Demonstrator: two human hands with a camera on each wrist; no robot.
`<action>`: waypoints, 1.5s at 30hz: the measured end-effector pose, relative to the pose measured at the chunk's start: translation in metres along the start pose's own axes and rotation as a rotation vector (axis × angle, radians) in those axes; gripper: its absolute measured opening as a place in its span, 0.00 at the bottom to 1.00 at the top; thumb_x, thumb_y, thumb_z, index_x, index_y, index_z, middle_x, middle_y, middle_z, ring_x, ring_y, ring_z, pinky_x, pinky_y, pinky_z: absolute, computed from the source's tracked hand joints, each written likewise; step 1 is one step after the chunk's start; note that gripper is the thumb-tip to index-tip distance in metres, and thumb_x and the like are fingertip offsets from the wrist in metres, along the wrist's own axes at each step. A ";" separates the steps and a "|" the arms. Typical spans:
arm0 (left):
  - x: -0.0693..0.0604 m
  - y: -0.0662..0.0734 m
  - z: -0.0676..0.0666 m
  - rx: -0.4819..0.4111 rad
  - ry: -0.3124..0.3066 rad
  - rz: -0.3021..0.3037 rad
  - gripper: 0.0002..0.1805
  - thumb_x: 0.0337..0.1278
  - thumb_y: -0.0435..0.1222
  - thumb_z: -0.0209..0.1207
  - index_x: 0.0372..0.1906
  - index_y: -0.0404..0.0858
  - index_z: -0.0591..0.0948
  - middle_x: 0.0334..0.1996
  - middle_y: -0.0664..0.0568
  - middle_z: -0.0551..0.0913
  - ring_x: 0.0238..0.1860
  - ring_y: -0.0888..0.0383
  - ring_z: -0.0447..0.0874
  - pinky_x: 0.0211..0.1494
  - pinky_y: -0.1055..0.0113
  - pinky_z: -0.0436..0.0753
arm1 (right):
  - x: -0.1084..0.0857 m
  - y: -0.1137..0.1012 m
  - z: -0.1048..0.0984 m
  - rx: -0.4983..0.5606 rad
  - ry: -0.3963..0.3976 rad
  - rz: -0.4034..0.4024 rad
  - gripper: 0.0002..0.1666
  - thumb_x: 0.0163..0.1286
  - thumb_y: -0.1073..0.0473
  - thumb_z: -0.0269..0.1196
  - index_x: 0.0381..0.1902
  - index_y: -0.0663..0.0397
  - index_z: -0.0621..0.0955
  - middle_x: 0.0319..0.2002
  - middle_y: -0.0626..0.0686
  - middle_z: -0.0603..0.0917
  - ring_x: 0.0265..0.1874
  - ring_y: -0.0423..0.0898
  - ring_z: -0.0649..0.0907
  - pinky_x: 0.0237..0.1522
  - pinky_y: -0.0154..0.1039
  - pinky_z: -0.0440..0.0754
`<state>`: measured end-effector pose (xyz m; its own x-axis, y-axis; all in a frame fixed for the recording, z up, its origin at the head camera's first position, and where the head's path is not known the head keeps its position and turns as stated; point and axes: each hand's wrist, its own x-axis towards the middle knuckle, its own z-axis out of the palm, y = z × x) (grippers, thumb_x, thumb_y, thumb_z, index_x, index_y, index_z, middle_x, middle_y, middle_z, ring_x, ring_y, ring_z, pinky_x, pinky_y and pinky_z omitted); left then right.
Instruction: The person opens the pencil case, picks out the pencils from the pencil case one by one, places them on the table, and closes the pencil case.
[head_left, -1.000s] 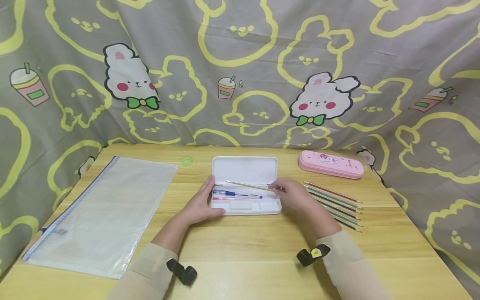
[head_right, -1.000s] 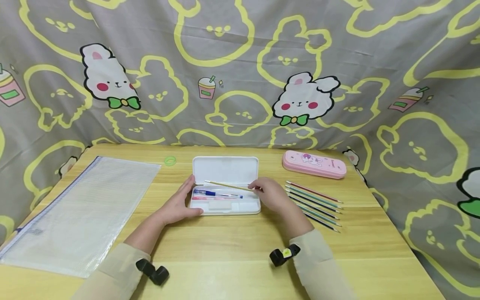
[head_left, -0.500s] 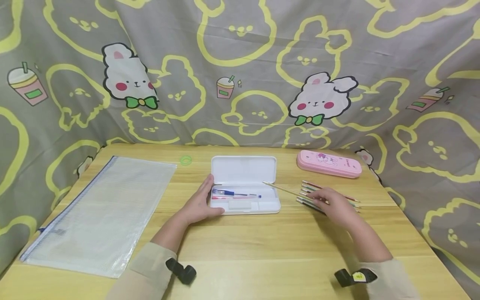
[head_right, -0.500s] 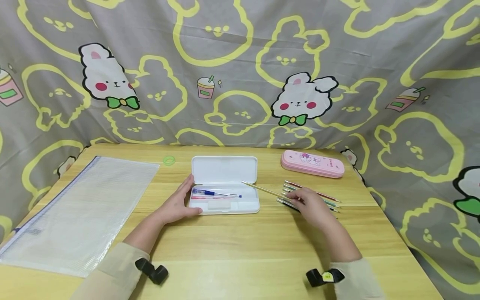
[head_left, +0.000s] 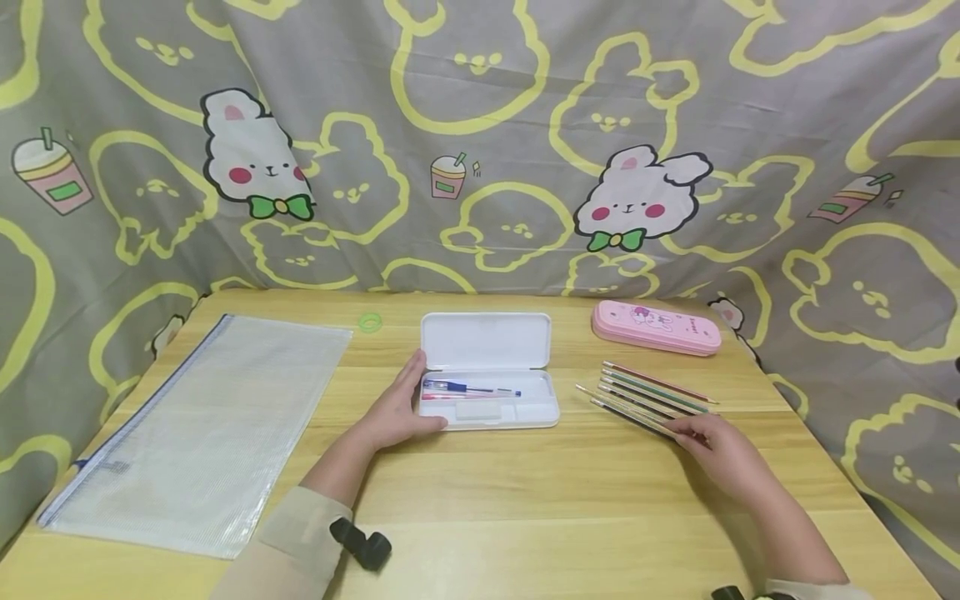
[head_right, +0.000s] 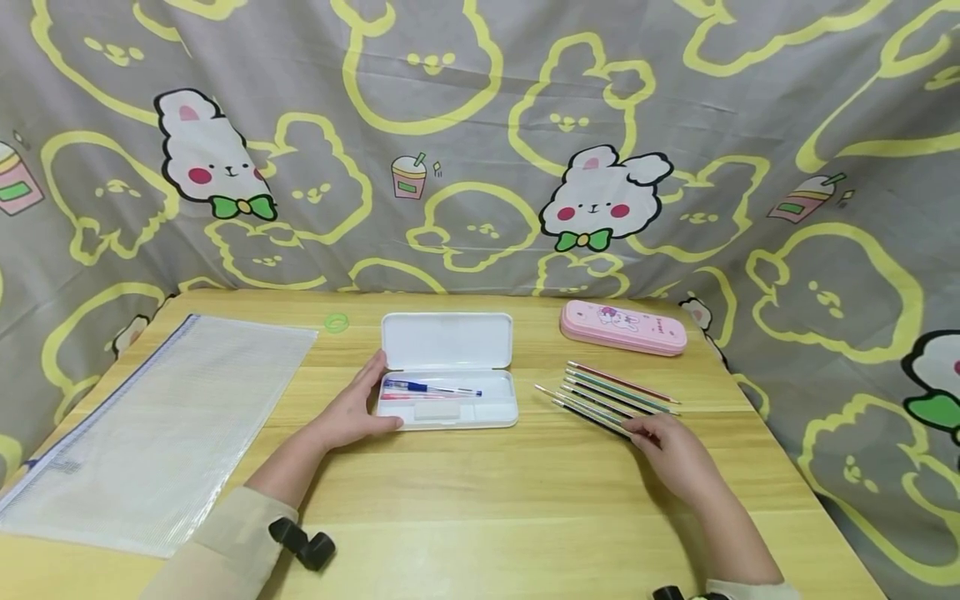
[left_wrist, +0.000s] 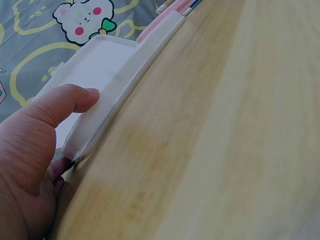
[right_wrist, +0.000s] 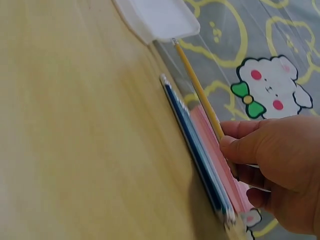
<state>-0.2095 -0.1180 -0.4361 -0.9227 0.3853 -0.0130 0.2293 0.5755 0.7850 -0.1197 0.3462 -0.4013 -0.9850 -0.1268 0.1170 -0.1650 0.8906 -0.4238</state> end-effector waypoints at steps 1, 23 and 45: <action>0.000 0.000 0.000 0.001 0.000 0.000 0.65 0.44 0.47 0.72 0.79 0.36 0.41 0.80 0.45 0.37 0.80 0.44 0.35 0.80 0.45 0.45 | -0.002 0.002 0.000 -0.004 -0.002 0.008 0.12 0.67 0.67 0.61 0.46 0.57 0.86 0.41 0.55 0.85 0.40 0.46 0.81 0.38 0.37 0.80; 0.000 0.002 0.000 0.006 0.001 0.000 0.65 0.45 0.46 0.72 0.78 0.35 0.40 0.80 0.44 0.37 0.80 0.44 0.35 0.80 0.46 0.45 | -0.022 0.019 0.006 -0.013 -0.044 0.104 0.10 0.67 0.66 0.61 0.44 0.56 0.86 0.46 0.60 0.84 0.49 0.61 0.83 0.49 0.56 0.81; 0.000 0.002 0.000 0.002 0.003 -0.004 0.65 0.44 0.46 0.72 0.78 0.35 0.41 0.80 0.44 0.37 0.80 0.44 0.35 0.80 0.46 0.45 | 0.008 -0.008 0.000 0.015 0.049 0.030 0.10 0.69 0.61 0.62 0.46 0.55 0.86 0.42 0.55 0.85 0.41 0.48 0.81 0.41 0.44 0.79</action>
<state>-0.2091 -0.1169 -0.4349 -0.9244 0.3811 -0.0141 0.2264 0.5784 0.7837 -0.1263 0.3379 -0.3964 -0.9859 -0.0780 0.1478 -0.1363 0.8871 -0.4409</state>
